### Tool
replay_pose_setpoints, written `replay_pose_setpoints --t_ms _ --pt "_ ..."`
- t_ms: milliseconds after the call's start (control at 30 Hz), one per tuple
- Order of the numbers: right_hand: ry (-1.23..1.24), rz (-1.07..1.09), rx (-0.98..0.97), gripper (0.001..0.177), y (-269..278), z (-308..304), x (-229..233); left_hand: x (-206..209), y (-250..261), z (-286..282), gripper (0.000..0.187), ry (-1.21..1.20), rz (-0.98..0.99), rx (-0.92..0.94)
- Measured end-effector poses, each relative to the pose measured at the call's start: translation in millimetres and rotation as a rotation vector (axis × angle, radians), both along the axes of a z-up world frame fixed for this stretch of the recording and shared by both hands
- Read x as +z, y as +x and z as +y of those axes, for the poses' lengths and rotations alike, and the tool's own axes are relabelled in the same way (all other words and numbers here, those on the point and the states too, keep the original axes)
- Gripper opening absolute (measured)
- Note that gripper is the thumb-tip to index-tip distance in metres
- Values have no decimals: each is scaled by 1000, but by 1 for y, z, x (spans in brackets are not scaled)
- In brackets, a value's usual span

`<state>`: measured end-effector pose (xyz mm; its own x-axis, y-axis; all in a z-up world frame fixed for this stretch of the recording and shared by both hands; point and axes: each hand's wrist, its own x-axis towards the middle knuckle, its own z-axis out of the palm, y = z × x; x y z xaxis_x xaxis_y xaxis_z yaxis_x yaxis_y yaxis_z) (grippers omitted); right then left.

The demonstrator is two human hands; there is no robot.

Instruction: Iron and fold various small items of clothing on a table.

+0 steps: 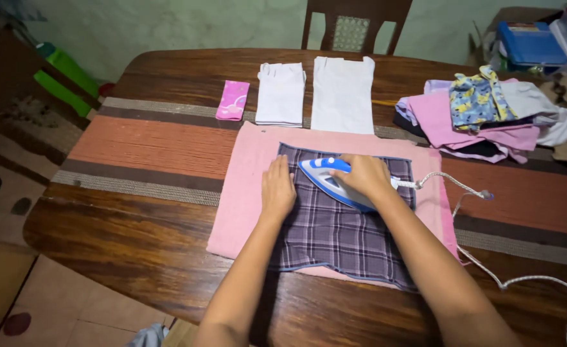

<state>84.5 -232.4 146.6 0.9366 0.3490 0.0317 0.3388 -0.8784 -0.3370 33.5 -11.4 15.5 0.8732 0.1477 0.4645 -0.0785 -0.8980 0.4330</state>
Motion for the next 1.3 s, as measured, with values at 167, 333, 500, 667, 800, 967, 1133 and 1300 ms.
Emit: replay_pose_setpoints --t_ms 167,333,500,667,800,967,1133,1300 --pt "-169 76 54 50 6 13 -1 20 -12 11 48 -91 223 275" --pt "-199 16 87 52 23 23 -13 -16 -7 25 42 -53 376 397" --pt "-168 -10 145 50 57 52 -19 -29 1 36 32 -156 531 367" --pt "-144 -31 155 51 86 79 -20 -39 4 44 32 -190 450 365" --pt "-157 37 181 54 85 79 -16 -35 1 44 32 -179 494 343" --pt "-168 39 232 55 56 64 -18 -39 4 44 32 -167 494 326" --pt "-173 3 181 52 68 78 -24 -30 4 45 33 -161 550 318" --pt "-92 6 119 54 77 83 -21 -39 14 47 34 -179 632 319"
